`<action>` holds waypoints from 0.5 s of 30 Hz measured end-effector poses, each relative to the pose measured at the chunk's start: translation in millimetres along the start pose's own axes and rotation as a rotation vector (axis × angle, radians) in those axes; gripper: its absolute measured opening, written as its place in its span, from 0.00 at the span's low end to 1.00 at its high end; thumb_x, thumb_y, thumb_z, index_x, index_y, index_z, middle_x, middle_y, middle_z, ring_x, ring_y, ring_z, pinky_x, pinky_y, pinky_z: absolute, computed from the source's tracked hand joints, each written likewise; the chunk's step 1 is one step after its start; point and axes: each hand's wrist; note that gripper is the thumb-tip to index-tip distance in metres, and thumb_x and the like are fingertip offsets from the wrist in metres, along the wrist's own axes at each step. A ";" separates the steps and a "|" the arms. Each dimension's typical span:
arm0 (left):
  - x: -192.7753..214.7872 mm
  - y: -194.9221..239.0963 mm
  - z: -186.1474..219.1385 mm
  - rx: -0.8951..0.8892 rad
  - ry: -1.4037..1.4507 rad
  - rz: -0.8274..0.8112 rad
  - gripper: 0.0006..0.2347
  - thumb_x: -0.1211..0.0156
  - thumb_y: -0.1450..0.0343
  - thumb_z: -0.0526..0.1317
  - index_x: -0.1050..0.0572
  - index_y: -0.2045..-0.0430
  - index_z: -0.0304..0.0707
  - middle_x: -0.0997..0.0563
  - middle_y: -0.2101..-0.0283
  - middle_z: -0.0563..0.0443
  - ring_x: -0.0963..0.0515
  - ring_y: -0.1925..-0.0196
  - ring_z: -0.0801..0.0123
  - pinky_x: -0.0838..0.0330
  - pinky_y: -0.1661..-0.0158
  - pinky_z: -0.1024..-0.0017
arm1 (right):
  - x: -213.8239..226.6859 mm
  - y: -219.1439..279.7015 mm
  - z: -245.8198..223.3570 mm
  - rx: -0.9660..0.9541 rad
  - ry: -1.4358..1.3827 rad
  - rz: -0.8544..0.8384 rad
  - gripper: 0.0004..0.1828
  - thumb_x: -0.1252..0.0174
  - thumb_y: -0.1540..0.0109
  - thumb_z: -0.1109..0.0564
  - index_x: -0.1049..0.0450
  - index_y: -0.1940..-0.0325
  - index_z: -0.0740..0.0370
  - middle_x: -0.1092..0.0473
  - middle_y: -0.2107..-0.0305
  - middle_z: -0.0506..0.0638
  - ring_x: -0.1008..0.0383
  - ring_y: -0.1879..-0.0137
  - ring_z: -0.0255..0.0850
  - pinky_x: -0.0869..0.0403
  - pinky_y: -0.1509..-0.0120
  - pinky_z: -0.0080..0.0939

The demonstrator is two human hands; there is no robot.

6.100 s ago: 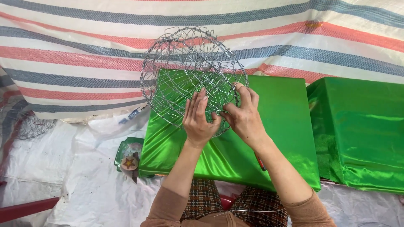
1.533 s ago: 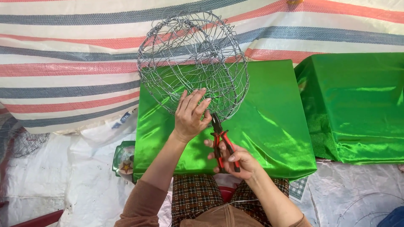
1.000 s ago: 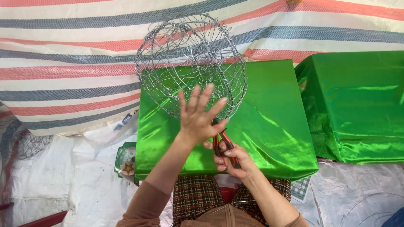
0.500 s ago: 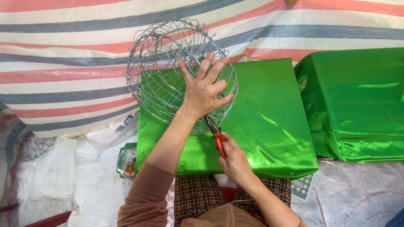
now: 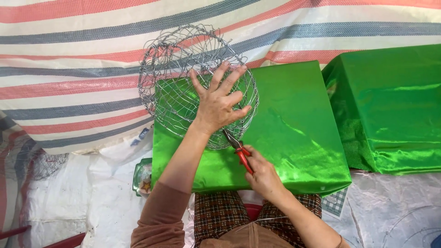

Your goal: Assembling a wire cage by cutting and joining wire mesh using pliers

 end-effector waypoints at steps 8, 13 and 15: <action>-3.5 -1.4 5.7 -0.001 -0.016 0.031 0.18 0.52 0.29 0.63 0.27 0.84 0.60 0.34 0.29 0.64 0.51 0.22 0.65 0.83 0.35 0.27 | 2.3 15.9 13.9 -0.047 -0.034 0.022 0.17 0.45 0.50 0.60 0.21 0.59 0.59 0.28 0.48 0.56 0.25 0.64 0.52 0.24 0.66 0.50; 3.6 4.6 -0.1 -0.092 -0.016 0.035 0.16 0.38 0.28 0.62 0.23 0.81 0.58 0.37 0.27 0.62 0.48 0.22 0.61 0.82 0.35 0.27 | 4.7 16.8 0.6 -0.608 -1.673 -0.324 0.17 0.50 0.48 0.73 0.22 0.59 0.68 0.33 0.36 0.68 0.33 0.71 0.38 0.31 0.70 0.34; 5.2 5.4 -1.7 -0.095 -0.021 0.029 0.16 0.37 0.29 0.62 0.24 0.81 0.58 0.37 0.27 0.62 0.47 0.22 0.60 0.81 0.35 0.27 | 6.6 14.8 -10.8 -0.555 -1.416 -0.292 0.09 0.47 0.48 0.70 0.23 0.69 0.65 0.31 0.35 0.64 0.34 0.72 0.33 0.27 0.60 0.34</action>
Point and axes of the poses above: each hand's wrist, its own y-axis away from the middle knuckle, its own x-axis out of the back of the hand, z = x × y
